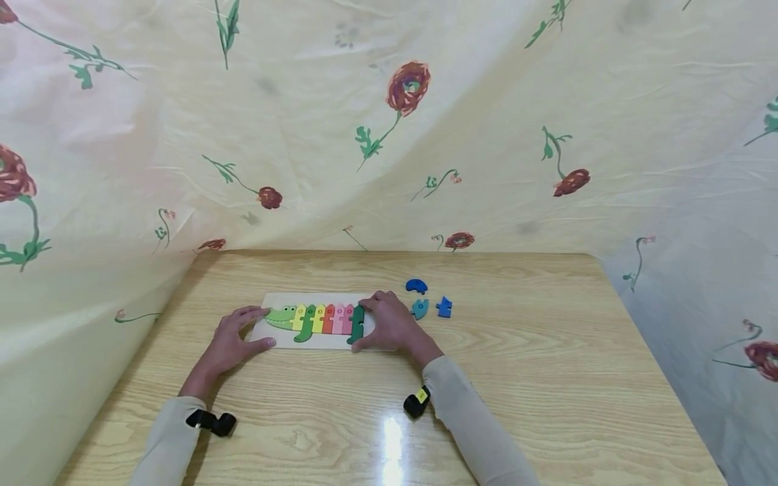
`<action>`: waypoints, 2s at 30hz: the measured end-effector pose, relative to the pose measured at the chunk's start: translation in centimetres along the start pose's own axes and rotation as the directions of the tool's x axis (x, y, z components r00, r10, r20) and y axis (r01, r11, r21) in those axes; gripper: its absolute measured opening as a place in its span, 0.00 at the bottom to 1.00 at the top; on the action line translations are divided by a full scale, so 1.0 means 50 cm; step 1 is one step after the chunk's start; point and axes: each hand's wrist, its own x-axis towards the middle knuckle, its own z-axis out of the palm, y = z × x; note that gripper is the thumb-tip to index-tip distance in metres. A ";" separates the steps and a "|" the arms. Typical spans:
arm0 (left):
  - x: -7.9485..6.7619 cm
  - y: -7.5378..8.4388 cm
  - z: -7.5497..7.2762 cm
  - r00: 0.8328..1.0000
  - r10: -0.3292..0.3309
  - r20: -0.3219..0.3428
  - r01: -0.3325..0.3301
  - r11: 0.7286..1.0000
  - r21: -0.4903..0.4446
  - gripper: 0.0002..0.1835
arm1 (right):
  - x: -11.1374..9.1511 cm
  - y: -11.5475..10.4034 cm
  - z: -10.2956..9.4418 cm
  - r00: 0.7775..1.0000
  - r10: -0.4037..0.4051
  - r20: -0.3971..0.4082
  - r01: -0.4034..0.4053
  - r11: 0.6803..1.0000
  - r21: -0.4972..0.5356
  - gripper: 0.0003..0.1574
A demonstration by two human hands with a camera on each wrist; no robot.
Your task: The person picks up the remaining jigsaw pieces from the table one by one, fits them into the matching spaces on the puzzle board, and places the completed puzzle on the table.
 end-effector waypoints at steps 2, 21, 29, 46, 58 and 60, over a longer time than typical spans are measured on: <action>-0.002 0.002 -0.001 1.000 0.011 -0.004 -0.011 1.000 -0.001 0.42 | 0.000 0.002 0.001 1.000 -0.007 -0.003 0.007 1.000 -0.001 0.65; -0.001 0.003 0.000 1.000 0.001 0.000 -0.001 1.000 0.002 0.42 | -0.012 0.011 -0.015 0.998 -0.042 -0.054 0.048 0.992 0.113 0.50; 0.000 0.003 0.000 1.000 -0.007 0.003 0.007 1.000 0.000 0.42 | -0.030 0.015 -0.050 0.991 -0.079 -0.105 0.093 0.986 0.137 0.41; -0.005 0.004 -0.002 1.000 -0.007 0.013 0.007 1.000 -0.003 0.43 | -0.093 0.055 -0.150 0.964 -0.083 -0.253 0.110 0.990 0.093 0.39; -0.002 0.003 0.000 1.000 -0.017 0.017 0.017 1.000 0.007 0.43 | -0.122 0.123 -0.166 0.934 -0.023 -0.357 0.056 0.995 0.084 0.36; -0.002 0.003 -0.001 1.000 -0.018 0.016 0.018 1.000 0.008 0.43 | -0.126 0.137 -0.165 0.929 -0.015 -0.370 0.051 0.995 0.088 0.36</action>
